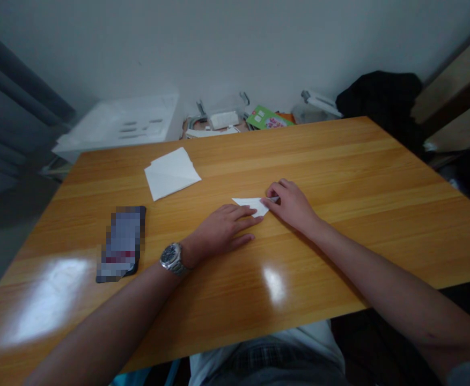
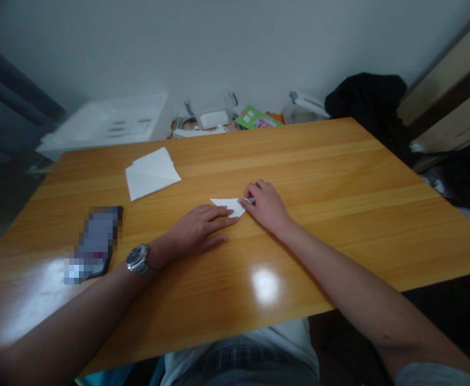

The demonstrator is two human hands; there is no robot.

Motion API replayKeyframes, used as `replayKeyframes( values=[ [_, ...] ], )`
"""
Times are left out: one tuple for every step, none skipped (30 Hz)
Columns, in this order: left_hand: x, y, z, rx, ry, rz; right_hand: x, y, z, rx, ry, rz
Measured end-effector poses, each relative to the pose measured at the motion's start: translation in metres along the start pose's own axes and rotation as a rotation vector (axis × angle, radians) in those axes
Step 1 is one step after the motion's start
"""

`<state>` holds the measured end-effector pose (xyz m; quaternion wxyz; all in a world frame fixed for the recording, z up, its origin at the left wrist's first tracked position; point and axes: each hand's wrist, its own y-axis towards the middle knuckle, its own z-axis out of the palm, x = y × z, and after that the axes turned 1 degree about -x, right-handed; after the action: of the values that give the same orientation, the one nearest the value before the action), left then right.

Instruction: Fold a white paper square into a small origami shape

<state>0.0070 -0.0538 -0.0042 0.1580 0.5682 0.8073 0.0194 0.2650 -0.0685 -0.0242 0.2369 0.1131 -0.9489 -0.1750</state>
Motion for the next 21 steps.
replayKeyframes(
  values=[
    [-0.0002, 0.0001, -0.0004, 0.004, 0.002, -0.001, 0.0000, 0.0001, -0.0001, 0.000, 0.001, -0.001],
    [-0.0003, 0.0001, -0.0007, 0.009, 0.005, -0.003, 0.0001, 0.0002, -0.0003, 0.001, 0.002, -0.001],
    [-0.0002, 0.0001, -0.0009, 0.015, 0.007, -0.005, 0.0001, 0.0003, -0.0004, 0.002, 0.003, -0.002],
    [0.0000, 0.0000, -0.0009, 0.022, 0.009, -0.006, 0.0002, 0.0005, -0.0006, 0.003, 0.004, -0.003],
    [0.0002, 0.0000, -0.0008, 0.028, 0.010, -0.004, 0.0002, 0.0007, -0.0007, 0.002, 0.004, -0.002],
    [0.0005, -0.0001, -0.0006, 0.031, 0.012, 0.000, 0.0002, 0.0008, -0.0008, 0.001, 0.002, -0.002],
    [0.0007, 0.0000, -0.0003, 0.034, 0.013, 0.004, 0.0001, 0.0009, -0.0007, 0.001, 0.000, -0.001],
    [0.0010, 0.0001, 0.0000, 0.036, 0.014, 0.007, 0.0000, 0.0010, -0.0006, 0.000, -0.003, 0.001],
    [0.0013, 0.0003, 0.0003, 0.038, 0.015, 0.009, -0.0001, 0.0010, -0.0004, 0.001, -0.005, 0.002],
    [0.0015, 0.0005, 0.0006, 0.041, 0.015, 0.009, -0.0003, 0.0010, -0.0001, 0.003, -0.006, 0.003],
    [0.0018, 0.0007, 0.0009, 0.041, 0.013, 0.006, -0.0005, 0.0010, 0.0002, 0.006, -0.006, 0.005],
    [0.0021, 0.0010, 0.0011, 0.038, 0.010, 0.003, -0.0006, 0.0010, 0.0004, 0.007, -0.005, 0.007],
    [0.0025, 0.0012, 0.0014, 0.034, 0.006, 0.001, -0.0006, 0.0011, 0.0005, 0.010, -0.005, 0.008],
    [0.0028, 0.0015, 0.0015, 0.030, 0.004, 0.000, -0.0005, 0.0011, 0.0004, 0.013, -0.004, 0.008],
    [0.0030, 0.0018, 0.0017, 0.025, 0.003, 0.002, -0.0003, 0.0010, 0.0002, 0.016, -0.004, 0.007],
    [0.0032, 0.0020, 0.0018, 0.020, 0.003, 0.004, 0.0001, 0.0010, -0.0001, 0.016, -0.004, 0.007],
    [0.0033, 0.0023, 0.0017, 0.018, 0.004, 0.007, 0.0006, 0.0009, -0.0006, 0.017, -0.005, 0.007],
    [0.0033, 0.0027, 0.0017, 0.017, 0.006, 0.008, 0.0011, 0.0008, -0.0011, 0.016, -0.005, 0.008],
    [0.0032, 0.0030, 0.0015, 0.014, 0.006, 0.008, 0.0015, 0.0008, -0.0016, 0.014, -0.005, 0.010],
    [0.0031, 0.0032, 0.0014, 0.012, 0.004, 0.008, 0.0018, 0.0008, -0.0020, 0.012, -0.004, 0.012],
    [0.0031, 0.0034, 0.0012, 0.012, 0.003, 0.006, 0.0020, 0.0007, -0.0023, 0.011, -0.003, 0.014]
  ],
)
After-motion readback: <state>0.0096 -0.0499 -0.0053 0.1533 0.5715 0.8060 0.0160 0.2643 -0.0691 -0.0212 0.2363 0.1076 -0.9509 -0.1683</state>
